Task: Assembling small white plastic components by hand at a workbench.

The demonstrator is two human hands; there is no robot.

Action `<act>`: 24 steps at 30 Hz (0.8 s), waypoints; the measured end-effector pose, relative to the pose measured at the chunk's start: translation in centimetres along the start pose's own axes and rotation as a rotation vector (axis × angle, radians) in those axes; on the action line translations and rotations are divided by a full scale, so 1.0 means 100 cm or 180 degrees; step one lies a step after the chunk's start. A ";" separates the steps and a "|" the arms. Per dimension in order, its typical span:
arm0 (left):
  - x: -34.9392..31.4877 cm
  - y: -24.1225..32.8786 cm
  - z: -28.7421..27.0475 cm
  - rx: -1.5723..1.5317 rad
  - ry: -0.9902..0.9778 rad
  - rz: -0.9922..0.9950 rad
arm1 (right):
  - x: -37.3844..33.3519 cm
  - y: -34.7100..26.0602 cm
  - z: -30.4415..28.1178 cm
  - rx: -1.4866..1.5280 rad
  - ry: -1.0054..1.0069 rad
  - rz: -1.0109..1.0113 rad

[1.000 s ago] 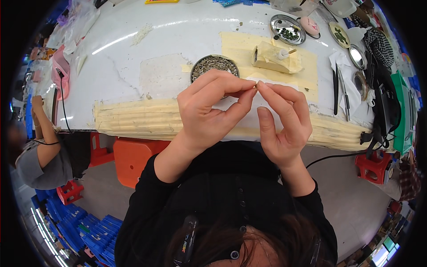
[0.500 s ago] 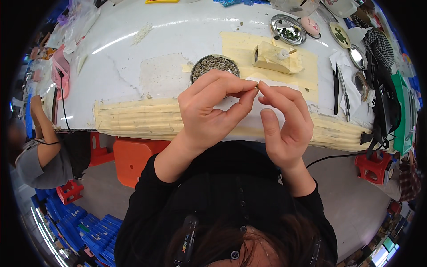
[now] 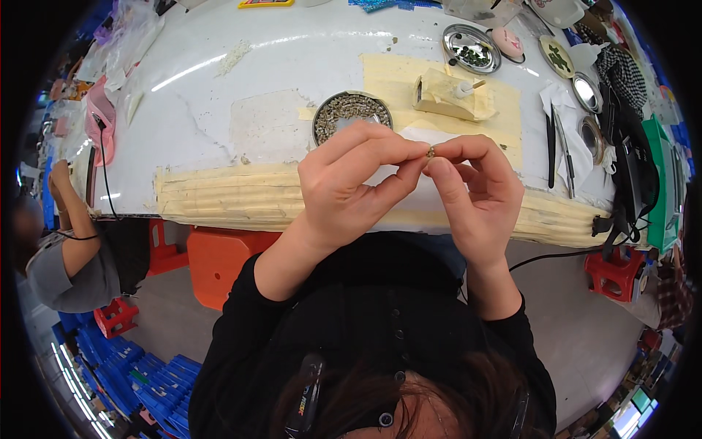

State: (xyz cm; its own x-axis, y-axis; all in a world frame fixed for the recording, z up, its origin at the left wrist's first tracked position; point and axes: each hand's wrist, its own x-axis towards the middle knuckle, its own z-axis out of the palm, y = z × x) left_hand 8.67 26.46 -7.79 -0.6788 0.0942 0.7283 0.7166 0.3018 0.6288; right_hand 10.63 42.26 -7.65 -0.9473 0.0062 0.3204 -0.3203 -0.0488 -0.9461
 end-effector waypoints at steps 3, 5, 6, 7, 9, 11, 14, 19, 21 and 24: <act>-0.001 0.000 0.000 -0.0002 -0.0057 0.0053 | 0.002 0.000 -0.004 0.0019 -0.0057 0.0242; -0.001 0.000 0.000 0.0002 -0.0062 0.0081 | 0.001 0.000 -0.006 -0.0012 -0.0059 0.0327; -0.001 0.000 0.000 0.0023 -0.0042 0.0097 | 0.001 0.000 -0.006 0.0072 -0.0058 0.0358; -0.001 -0.001 0.001 0.0045 -0.0022 0.0113 | 0.002 -0.001 -0.005 0.0156 -0.0057 0.0390; -0.002 -0.002 0.002 0.0119 -0.0001 0.0190 | 0.003 -0.002 -0.004 0.0092 -0.0084 0.0300; -0.004 -0.004 0.003 0.0227 0.0001 0.0310 | 0.004 -0.003 -0.004 -0.0200 -0.0143 0.0061; -0.005 -0.002 0.004 0.0292 -0.0047 0.0327 | 0.003 0.000 -0.008 -0.0160 -0.0175 0.0135; -0.004 0.000 0.003 0.0165 -0.0075 0.0178 | 0.004 -0.003 -0.012 0.0118 -0.0270 0.0447; -0.003 0.000 0.003 0.0102 -0.0091 0.0104 | 0.004 -0.005 -0.012 0.0363 -0.0321 0.0614; -0.002 -0.001 0.002 0.0012 -0.0114 0.0083 | 0.004 -0.004 -0.011 0.0511 -0.0294 0.0672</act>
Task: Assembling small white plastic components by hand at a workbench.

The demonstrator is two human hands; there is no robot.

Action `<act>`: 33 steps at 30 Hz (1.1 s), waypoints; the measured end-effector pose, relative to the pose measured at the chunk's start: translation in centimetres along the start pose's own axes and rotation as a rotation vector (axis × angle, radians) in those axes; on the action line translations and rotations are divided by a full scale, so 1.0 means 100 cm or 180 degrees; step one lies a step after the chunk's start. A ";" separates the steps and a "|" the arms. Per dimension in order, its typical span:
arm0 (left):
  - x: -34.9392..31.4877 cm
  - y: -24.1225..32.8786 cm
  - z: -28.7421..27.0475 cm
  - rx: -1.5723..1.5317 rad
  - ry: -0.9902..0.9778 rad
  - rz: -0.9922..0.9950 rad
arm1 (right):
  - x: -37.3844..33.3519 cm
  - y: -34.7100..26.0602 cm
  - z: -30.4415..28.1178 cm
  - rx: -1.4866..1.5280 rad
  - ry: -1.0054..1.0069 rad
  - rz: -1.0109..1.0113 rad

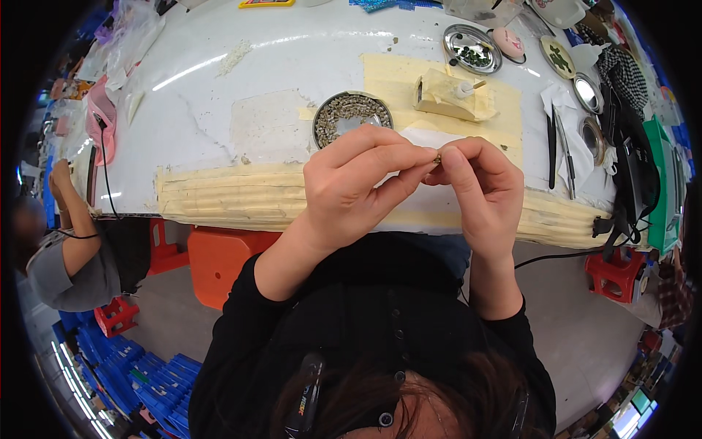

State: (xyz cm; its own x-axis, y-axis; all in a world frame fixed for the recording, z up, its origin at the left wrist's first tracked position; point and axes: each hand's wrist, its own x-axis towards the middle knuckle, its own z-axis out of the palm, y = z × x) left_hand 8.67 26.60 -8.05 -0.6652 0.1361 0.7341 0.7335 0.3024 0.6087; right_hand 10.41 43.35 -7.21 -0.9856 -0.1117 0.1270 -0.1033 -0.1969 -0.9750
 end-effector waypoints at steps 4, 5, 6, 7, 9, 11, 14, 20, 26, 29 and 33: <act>0.000 0.001 0.000 -0.0048 -0.0002 -0.0066 | -0.002 0.004 0.004 -0.0298 0.0176 -0.0248; 0.001 0.002 -0.001 -0.0040 -0.0006 -0.0101 | -0.002 0.006 0.005 -0.0387 0.0224 -0.0347; 0.002 0.002 -0.001 -0.0007 0.0040 -0.0109 | -0.002 0.006 0.007 -0.0791 0.0298 -0.0621; 0.001 0.002 0.000 0.0026 0.0087 -0.0117 | -0.003 0.005 0.008 -0.1193 0.0375 -0.0898; 0.000 0.001 0.000 0.0056 0.0171 -0.0189 | -0.003 0.006 0.008 -0.2016 0.0416 -0.1564; 0.000 0.001 0.000 0.0055 0.0179 -0.0243 | -0.004 0.008 0.012 -0.2418 0.0450 -0.2005; 0.001 0.001 0.001 0.0003 0.0206 -0.0291 | -0.003 0.010 0.014 -0.2708 0.0479 -0.2278; 0.000 0.002 -0.002 -0.0156 0.0225 -0.0446 | -0.002 0.013 0.012 -0.2775 0.0542 -0.2220; -0.001 0.002 -0.003 -0.0357 0.0211 -0.0458 | -0.003 0.011 0.013 -0.2676 0.0362 -0.2216; 0.000 0.000 -0.003 -0.0430 0.0204 -0.0443 | -0.007 0.014 0.012 -0.2295 0.0438 -0.1874; -0.003 0.000 -0.003 -0.0400 0.0166 -0.0474 | -0.003 0.010 0.014 -0.2546 0.0246 -0.2268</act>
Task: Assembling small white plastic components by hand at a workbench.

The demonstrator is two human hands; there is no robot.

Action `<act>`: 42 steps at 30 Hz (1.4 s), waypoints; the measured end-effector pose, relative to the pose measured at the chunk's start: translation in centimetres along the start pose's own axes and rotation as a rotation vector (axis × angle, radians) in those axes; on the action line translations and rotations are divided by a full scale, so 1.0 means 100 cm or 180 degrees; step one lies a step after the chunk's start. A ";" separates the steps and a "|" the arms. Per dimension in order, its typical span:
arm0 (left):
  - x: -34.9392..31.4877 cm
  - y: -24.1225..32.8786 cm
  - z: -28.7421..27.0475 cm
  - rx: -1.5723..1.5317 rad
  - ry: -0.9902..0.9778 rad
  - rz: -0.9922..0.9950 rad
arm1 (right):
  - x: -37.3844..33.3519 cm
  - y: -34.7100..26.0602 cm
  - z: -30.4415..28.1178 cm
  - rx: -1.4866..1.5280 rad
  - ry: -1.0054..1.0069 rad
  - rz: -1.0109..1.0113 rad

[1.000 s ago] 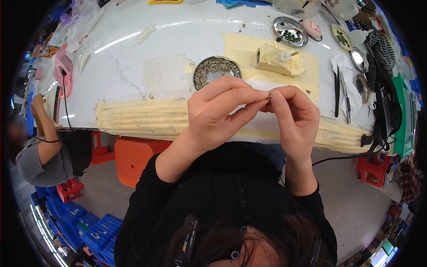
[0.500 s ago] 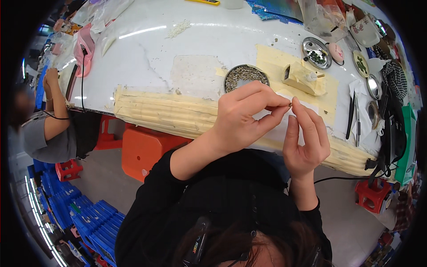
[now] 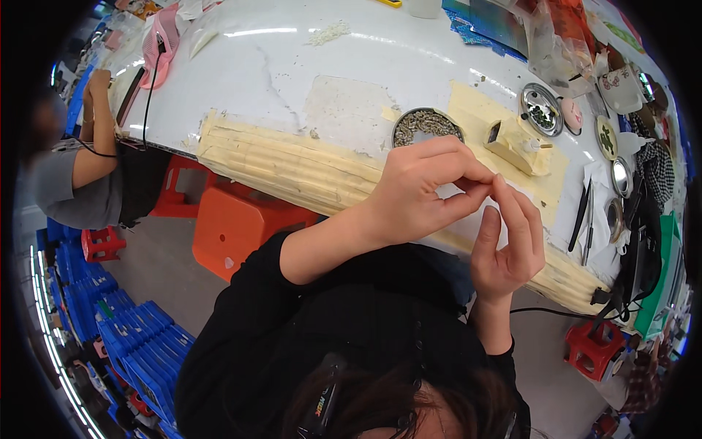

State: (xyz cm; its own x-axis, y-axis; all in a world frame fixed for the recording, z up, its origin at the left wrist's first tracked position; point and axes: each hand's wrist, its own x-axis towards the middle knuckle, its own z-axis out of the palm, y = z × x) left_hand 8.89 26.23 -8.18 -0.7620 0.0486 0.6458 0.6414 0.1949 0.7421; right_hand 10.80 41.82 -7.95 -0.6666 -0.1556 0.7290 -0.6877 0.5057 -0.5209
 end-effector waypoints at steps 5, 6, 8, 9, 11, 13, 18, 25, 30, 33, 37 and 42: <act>0.002 0.001 0.003 -0.0188 -0.0078 -0.0182 | -0.005 0.005 -0.002 -0.0019 0.0095 0.0177; 0.001 0.001 0.003 -0.0219 -0.0096 -0.0246 | -0.005 0.006 -0.003 -0.0020 0.0099 0.0186; 0.002 0.002 0.002 -0.0299 -0.0121 -0.0351 | -0.004 0.005 -0.003 0.0361 0.0030 0.0396; 0.002 0.002 0.001 -0.0346 -0.0128 -0.0392 | -0.003 0.005 -0.004 0.0541 0.0001 0.0499; 0.002 0.002 -0.001 -0.0389 -0.0140 -0.0390 | -0.005 0.004 -0.007 0.1171 -0.0113 0.1023; 0.002 0.001 -0.001 -0.0380 -0.0143 -0.0301 | -0.004 0.001 -0.008 0.1947 -0.0098 0.1657; 0.004 0.003 0.000 0.0119 -0.0068 0.0004 | -0.002 -0.002 -0.010 0.2060 -0.0091 0.1613; 0.002 0.006 0.002 0.0060 0.0026 -0.0142 | -0.001 0.001 -0.001 0.0316 0.0039 0.0291; 0.001 0.005 0.000 -0.0043 0.0037 -0.0255 | -0.003 0.005 -0.001 0.0214 0.0059 0.0352; 0.001 0.005 0.000 0.0021 0.0044 -0.0180 | -0.002 0.005 -0.001 0.0162 0.0092 0.0239; 0.003 0.005 0.001 0.0103 0.0008 -0.0078 | 0.001 0.007 -0.002 -0.0108 0.0109 -0.0148; 0.001 0.006 -0.001 -0.0060 -0.0017 -0.0291 | 0.002 0.007 -0.004 0.0273 -0.0025 0.0285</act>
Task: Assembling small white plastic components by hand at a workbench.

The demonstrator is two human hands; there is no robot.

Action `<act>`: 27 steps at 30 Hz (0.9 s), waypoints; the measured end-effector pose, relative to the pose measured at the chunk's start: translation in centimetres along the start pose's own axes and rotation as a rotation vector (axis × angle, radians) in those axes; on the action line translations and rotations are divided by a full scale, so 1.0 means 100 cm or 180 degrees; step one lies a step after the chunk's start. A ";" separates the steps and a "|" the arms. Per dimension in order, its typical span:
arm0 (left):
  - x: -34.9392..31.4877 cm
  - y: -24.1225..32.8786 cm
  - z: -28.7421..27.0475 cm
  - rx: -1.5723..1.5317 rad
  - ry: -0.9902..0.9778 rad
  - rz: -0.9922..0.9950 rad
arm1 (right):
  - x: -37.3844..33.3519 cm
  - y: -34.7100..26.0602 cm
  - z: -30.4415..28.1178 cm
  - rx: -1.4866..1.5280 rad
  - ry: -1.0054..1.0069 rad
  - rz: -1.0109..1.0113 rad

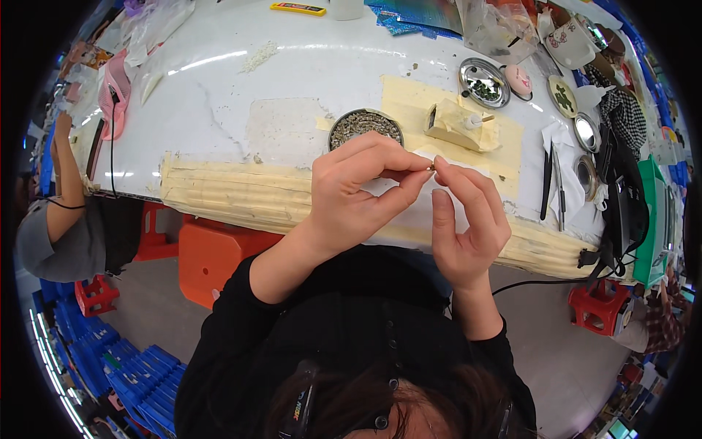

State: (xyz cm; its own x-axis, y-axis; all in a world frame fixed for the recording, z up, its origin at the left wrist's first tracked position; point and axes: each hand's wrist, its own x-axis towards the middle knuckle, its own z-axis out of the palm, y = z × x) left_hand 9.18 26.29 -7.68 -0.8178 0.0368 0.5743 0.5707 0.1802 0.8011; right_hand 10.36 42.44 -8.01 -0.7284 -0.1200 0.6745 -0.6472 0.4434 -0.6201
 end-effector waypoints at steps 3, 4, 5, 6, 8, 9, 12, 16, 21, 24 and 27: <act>0.000 -0.001 -0.001 -0.0051 -0.0048 0.0066 | -0.003 -0.003 -0.003 0.0933 -0.0211 0.0752; 0.001 -0.001 -0.002 -0.0029 -0.0067 0.0108 | -0.005 -0.004 -0.002 0.1370 -0.0213 0.1021; 0.001 -0.001 -0.002 -0.0004 -0.0082 0.0149 | -0.006 -0.004 -0.002 0.1811 -0.0218 0.1287; 0.001 -0.002 -0.002 0.0018 -0.0068 0.0188 | -0.006 -0.004 -0.002 0.1978 -0.0254 0.1420; 0.001 -0.002 -0.002 0.0064 -0.0038 0.0264 | -0.005 -0.005 -0.006 0.2314 -0.0326 0.1685; 0.001 -0.002 -0.002 0.0107 -0.0021 0.0284 | -0.005 -0.005 -0.007 0.2339 -0.0318 0.1720; 0.000 -0.001 0.000 0.0201 0.0015 0.0301 | -0.004 -0.006 -0.011 0.2086 -0.0267 0.1576; 0.002 0.000 0.000 0.0229 0.0004 0.0284 | -0.004 -0.007 -0.006 0.0783 -0.0084 0.0511; 0.000 0.000 0.002 0.0060 0.0064 0.0087 | -0.005 -0.004 -0.002 0.0049 0.0087 0.0140; 0.000 0.000 0.000 0.0038 0.0035 0.0093 | -0.005 -0.003 -0.002 0.0517 -0.0039 0.0507; 0.001 -0.001 0.000 0.0087 -0.0013 0.0168 | -0.006 -0.003 -0.002 0.1256 -0.0122 0.0919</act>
State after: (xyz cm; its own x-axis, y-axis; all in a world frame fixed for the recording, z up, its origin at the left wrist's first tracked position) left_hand 9.10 26.23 -7.68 -0.7869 0.0509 0.6150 0.6109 0.2047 0.7648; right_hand 10.99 42.54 -8.14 -0.8937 -0.0776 0.4419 -0.4478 0.0937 -0.8892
